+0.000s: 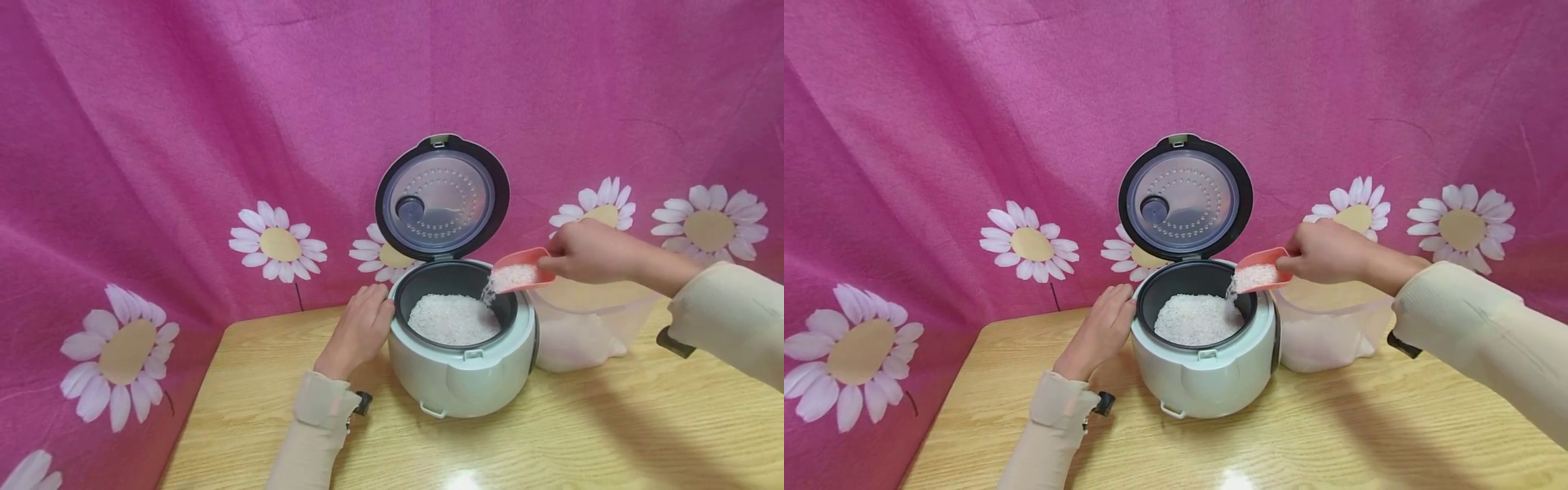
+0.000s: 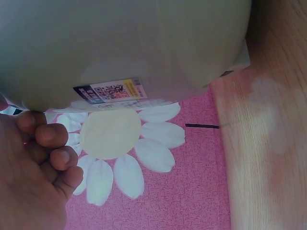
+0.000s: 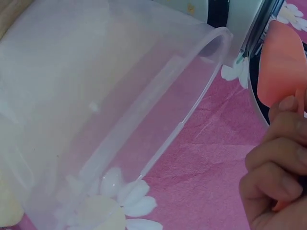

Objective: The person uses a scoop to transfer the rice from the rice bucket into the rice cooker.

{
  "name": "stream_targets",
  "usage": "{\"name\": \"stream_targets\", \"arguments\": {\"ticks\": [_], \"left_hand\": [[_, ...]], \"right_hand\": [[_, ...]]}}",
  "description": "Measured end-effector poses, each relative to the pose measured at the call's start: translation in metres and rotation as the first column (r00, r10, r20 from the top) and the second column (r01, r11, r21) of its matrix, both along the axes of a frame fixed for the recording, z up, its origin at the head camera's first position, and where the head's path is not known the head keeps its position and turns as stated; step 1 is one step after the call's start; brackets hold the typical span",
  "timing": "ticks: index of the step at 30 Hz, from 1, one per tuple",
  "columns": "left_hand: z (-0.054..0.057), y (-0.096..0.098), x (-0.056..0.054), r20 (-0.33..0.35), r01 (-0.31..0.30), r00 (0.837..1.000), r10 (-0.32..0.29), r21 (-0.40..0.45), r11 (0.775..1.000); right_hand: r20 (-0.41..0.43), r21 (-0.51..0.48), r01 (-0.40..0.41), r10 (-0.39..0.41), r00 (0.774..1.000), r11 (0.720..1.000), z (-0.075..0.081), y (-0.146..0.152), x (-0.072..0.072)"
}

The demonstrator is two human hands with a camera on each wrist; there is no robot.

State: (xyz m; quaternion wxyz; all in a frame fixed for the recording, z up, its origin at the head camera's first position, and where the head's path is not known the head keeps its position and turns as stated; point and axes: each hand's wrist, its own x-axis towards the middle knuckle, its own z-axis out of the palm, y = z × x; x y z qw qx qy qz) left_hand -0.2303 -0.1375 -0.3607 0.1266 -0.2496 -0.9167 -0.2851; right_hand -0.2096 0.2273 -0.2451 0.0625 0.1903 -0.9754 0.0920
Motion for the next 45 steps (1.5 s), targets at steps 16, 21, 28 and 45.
{"name": "stream_targets", "arguments": {"ticks": [16, 21, 28, 45], "left_hand": [[0.001, 0.001, 0.0, -0.016, 0.0, 1.0, 0.0, -0.012, 1.0], [0.0, 0.001, -0.001, -0.023, 0.001, 1.0, -0.002, -0.007, 1.0], [0.0, 0.001, -0.001, -0.01, -0.002, 1.0, 0.002, -0.004, 1.0], [-0.001, 0.001, 0.0, 0.024, -0.011, 1.0, 0.011, 0.021, 1.0]], "right_hand": [[-0.156, 0.155, 0.046, -0.021, 0.988, 0.987, 0.009, -0.018, 0.014], [-0.263, 0.195, 0.029, 0.024, 0.965, 0.98, 0.007, -0.021, 0.019], [-0.292, 0.203, 0.029, 0.032, 0.956, 0.979, 0.004, -0.024, 0.025], [-0.255, 0.151, 0.065, -0.024, 0.967, 0.986, 0.001, -0.005, 0.037]]}}
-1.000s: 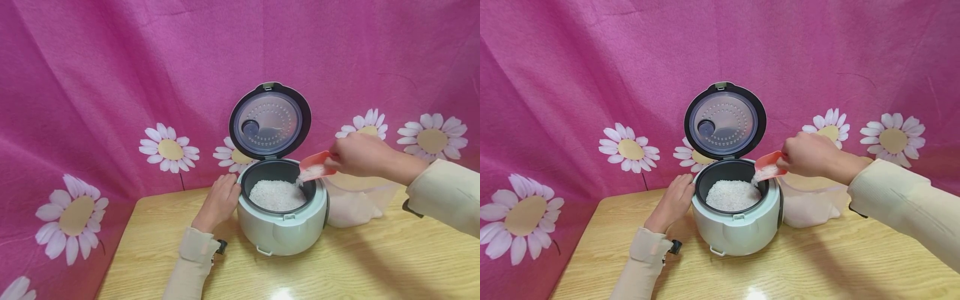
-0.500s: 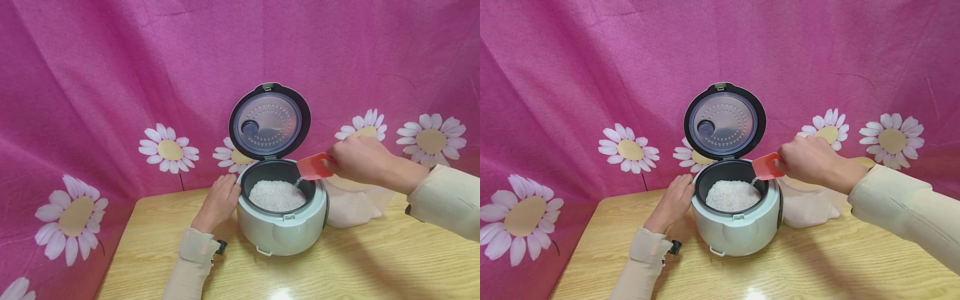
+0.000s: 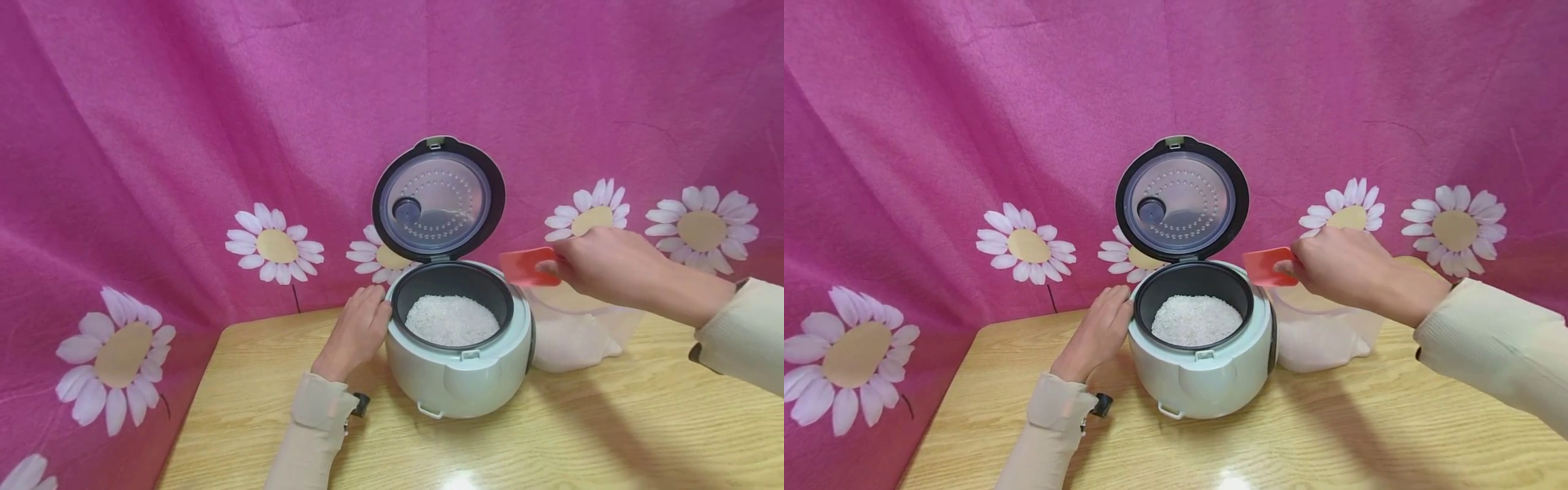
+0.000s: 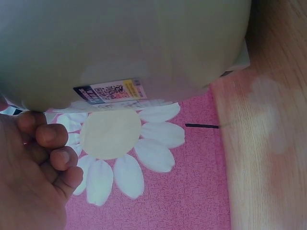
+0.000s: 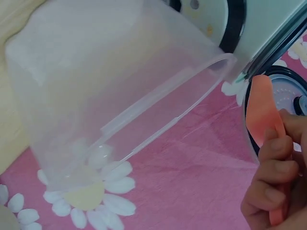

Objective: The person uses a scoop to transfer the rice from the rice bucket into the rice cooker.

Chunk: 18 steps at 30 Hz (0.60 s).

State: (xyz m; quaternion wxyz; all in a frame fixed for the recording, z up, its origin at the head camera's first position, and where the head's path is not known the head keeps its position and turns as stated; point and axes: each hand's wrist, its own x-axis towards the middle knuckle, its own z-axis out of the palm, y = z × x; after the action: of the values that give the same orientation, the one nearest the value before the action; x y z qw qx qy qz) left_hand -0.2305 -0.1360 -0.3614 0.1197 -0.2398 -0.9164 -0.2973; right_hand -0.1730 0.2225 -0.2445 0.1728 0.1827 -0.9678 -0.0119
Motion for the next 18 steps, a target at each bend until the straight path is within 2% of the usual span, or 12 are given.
{"name": "stream_targets", "arguments": {"ticks": [3, 13, 18], "left_hand": [[0.0, 0.0, 0.0, 0.002, 0.0, 1.0, 0.0, -0.001, 1.0], [-0.001, 0.0, -0.001, -0.015, 0.004, 1.0, -0.004, -0.006, 1.0], [0.0, -0.002, -0.002, -0.016, 0.004, 1.0, -0.004, -0.014, 1.0]], "right_hand": [[-0.02, -0.007, -0.013, 0.013, 1.0, 1.0, -0.002, 0.011, 0.001], [-0.088, 0.035, 0.071, -0.068, 0.994, 0.997, -0.004, 0.073, -0.003], [-0.012, 0.008, 0.183, -0.183, 0.983, 0.983, -0.006, 0.108, -0.005]]}}
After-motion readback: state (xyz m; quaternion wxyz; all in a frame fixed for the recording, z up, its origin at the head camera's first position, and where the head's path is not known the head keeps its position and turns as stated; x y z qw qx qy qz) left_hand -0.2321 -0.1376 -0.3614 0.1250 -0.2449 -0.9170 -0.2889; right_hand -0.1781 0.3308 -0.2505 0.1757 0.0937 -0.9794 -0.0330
